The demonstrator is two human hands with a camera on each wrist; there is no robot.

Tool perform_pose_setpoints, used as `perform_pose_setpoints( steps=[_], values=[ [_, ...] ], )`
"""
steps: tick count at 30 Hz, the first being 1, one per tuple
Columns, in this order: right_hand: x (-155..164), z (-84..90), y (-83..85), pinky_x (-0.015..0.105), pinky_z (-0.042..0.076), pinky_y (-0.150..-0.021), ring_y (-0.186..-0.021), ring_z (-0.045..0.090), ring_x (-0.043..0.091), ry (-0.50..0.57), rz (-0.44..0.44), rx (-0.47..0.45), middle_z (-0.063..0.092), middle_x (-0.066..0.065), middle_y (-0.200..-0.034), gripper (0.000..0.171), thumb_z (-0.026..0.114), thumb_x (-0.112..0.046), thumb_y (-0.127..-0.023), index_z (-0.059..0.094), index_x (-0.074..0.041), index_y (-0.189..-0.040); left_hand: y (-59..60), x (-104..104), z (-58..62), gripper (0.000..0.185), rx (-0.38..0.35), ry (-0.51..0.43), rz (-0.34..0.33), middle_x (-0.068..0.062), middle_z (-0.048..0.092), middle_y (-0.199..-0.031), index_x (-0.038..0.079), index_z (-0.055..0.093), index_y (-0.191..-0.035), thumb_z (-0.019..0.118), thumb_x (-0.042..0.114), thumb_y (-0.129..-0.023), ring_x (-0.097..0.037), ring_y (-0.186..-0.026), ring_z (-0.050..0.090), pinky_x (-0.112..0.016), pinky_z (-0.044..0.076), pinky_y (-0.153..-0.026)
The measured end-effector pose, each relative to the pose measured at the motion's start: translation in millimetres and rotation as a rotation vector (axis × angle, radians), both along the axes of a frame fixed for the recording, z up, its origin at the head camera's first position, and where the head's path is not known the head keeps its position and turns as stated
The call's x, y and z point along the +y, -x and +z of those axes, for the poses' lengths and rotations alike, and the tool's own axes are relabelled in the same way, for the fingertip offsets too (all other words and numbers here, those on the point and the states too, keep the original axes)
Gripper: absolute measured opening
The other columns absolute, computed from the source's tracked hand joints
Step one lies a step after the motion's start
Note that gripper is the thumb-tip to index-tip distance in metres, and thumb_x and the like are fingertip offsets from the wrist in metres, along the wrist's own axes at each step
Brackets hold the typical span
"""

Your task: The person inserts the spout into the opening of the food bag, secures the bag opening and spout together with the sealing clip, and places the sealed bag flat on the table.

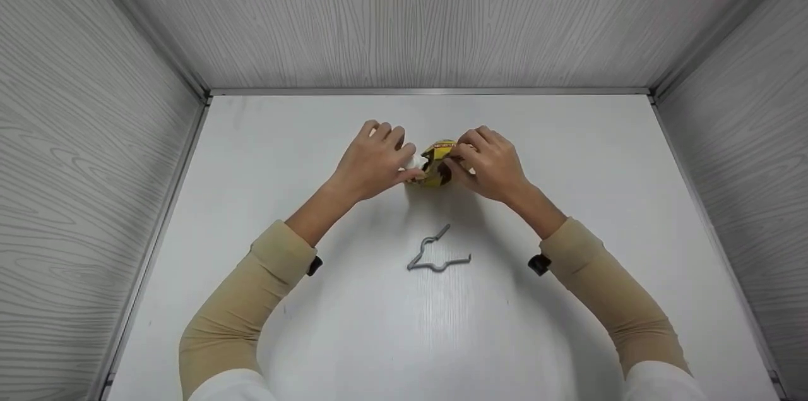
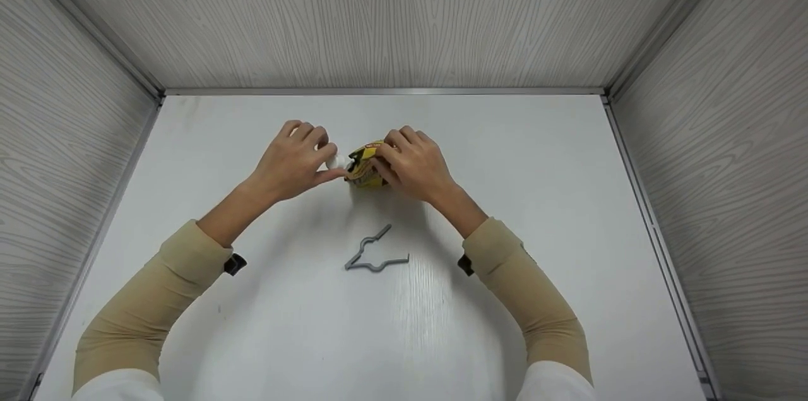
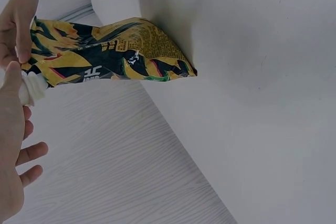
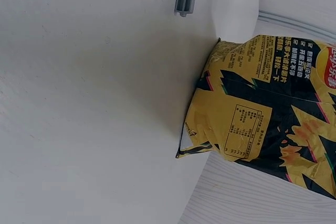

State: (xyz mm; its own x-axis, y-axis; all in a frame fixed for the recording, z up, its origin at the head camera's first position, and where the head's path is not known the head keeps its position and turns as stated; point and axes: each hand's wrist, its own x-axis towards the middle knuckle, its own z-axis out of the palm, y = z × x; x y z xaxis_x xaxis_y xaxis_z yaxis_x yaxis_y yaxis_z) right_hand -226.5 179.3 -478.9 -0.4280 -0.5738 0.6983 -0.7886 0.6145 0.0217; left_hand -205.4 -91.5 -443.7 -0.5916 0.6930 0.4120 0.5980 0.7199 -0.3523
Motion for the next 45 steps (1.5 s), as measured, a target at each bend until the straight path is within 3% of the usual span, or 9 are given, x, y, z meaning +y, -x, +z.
perform_pose_setpoints(
  steps=[12,27,45],
  values=[
    [-0.1,-0.5,0.0,0.042,0.059,-0.072,-0.085,0.066,0.029,0.002,0.001,0.003,0.07,0.011,-0.094,0.017,0.079,-0.023,-0.095,0.071,-0.008,-0.094,0.3,4.3,-1.2,0.059,-0.046,-0.009,0.01,-0.009,0.069,-0.107,0.013,0.071,-0.109,0.046,0.066,-0.104,-0.029,-0.103,0.067,-0.044,0.056,-0.095],
    [1.5,-1.5,1.0,0.041,0.059,-0.072,-0.084,0.065,0.029,0.004,0.0,0.012,0.07,0.011,-0.095,0.018,0.079,-0.024,-0.095,0.071,-0.008,-0.096,0.2,4.6,-4.3,0.058,-0.01,-0.011,0.004,-0.008,0.068,-0.103,0.015,0.069,-0.103,0.044,0.067,-0.103,-0.028,-0.098,0.067,-0.042,0.055,-0.092],
    [2.0,-1.8,1.5,0.042,0.059,-0.072,-0.084,0.066,0.029,0.008,0.012,-0.001,0.07,0.011,-0.095,0.019,0.079,-0.025,-0.095,0.071,-0.008,-0.096,-0.4,4.1,3.5,0.06,-0.068,0.048,0.02,-0.009,0.069,-0.107,0.013,0.07,-0.107,0.042,0.066,-0.104,-0.028,-0.101,0.067,-0.043,0.056,-0.092]
  ],
)
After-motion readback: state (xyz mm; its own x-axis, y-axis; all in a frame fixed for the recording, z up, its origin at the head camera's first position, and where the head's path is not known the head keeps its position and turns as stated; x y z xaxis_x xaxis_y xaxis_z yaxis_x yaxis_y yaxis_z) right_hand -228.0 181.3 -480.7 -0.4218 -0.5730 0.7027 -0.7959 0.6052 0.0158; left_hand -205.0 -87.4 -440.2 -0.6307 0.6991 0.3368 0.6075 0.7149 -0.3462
